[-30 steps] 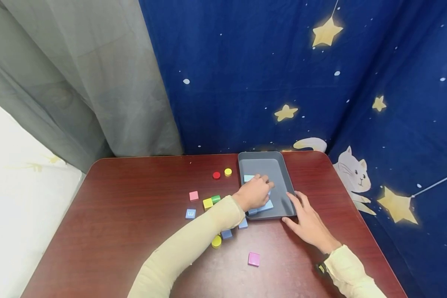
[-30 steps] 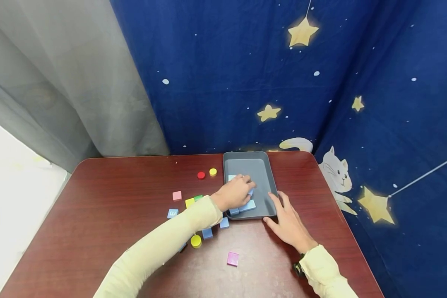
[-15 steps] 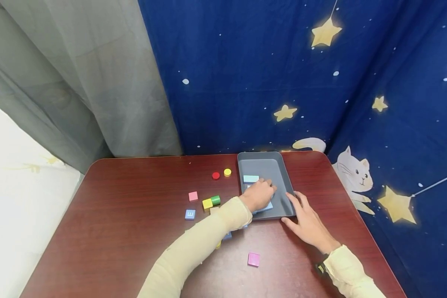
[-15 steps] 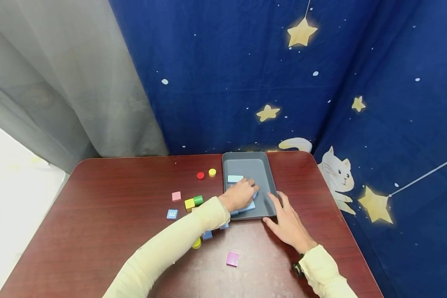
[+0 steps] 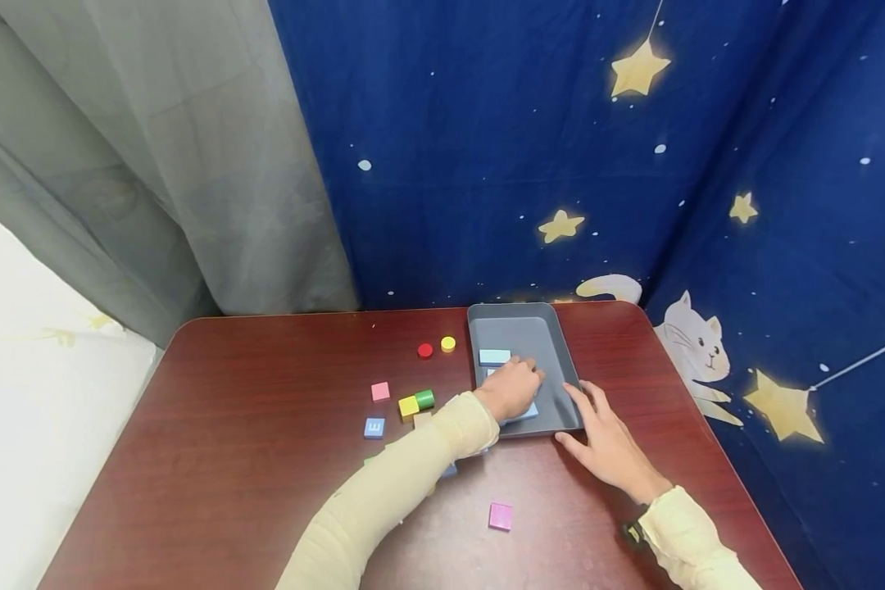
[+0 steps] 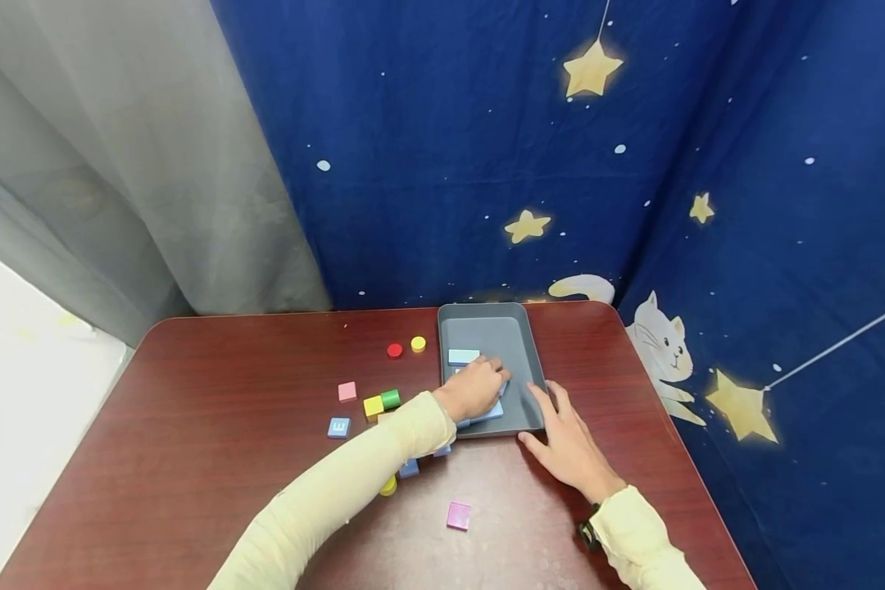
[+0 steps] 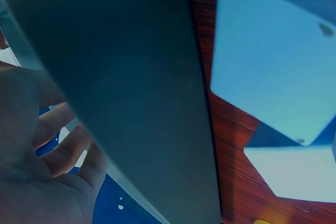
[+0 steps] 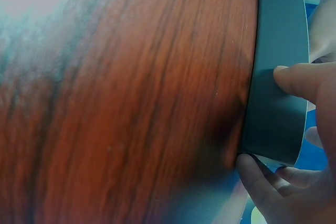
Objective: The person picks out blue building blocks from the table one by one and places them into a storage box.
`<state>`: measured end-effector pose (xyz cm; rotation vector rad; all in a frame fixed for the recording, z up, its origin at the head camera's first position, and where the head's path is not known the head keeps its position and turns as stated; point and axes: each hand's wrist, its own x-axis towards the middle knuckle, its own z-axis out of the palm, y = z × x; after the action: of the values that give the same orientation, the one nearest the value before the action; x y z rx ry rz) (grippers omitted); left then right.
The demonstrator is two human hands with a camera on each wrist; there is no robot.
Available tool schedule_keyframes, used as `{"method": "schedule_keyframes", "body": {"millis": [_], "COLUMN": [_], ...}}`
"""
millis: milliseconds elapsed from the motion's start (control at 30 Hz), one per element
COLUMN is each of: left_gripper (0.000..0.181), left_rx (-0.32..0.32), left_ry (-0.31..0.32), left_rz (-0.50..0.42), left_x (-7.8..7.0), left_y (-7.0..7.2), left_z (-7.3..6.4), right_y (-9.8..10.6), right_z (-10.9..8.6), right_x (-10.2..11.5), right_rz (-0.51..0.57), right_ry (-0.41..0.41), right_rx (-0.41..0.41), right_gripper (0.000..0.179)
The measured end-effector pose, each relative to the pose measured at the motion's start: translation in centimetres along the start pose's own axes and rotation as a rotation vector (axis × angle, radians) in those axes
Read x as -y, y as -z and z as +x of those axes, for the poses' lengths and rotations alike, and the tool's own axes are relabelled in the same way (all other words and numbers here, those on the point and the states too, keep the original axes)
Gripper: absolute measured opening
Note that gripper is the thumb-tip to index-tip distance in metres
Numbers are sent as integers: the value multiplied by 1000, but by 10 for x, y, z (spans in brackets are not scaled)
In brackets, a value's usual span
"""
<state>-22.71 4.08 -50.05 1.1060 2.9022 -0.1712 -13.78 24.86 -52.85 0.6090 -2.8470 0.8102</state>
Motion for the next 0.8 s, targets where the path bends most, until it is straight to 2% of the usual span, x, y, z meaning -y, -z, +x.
{"method": "schedule_keyframes", "body": {"millis": [200, 367, 500, 800], "left_gripper": [31, 31, 33, 35], "left_rx": [-11, -27, -40, -100], "left_ry": [-10, -20, -28, 8], "left_rz": [-4, -15, -24, -75], "left_x": [1, 5, 13, 37], "left_y": [-1, 5, 11, 22], "left_z": [-1, -7, -16, -44], "right_y": [-1, -2, -3, -3], "right_z": [0, -1, -2, -1], "right_x": [0, -2, -2, -2], "right_rz": [0, 7, 9, 4], "right_ry": [-3, -11, -8, -15], "right_rx": [6, 18, 17, 15], "right_gripper": [81, 82, 81, 83]}}
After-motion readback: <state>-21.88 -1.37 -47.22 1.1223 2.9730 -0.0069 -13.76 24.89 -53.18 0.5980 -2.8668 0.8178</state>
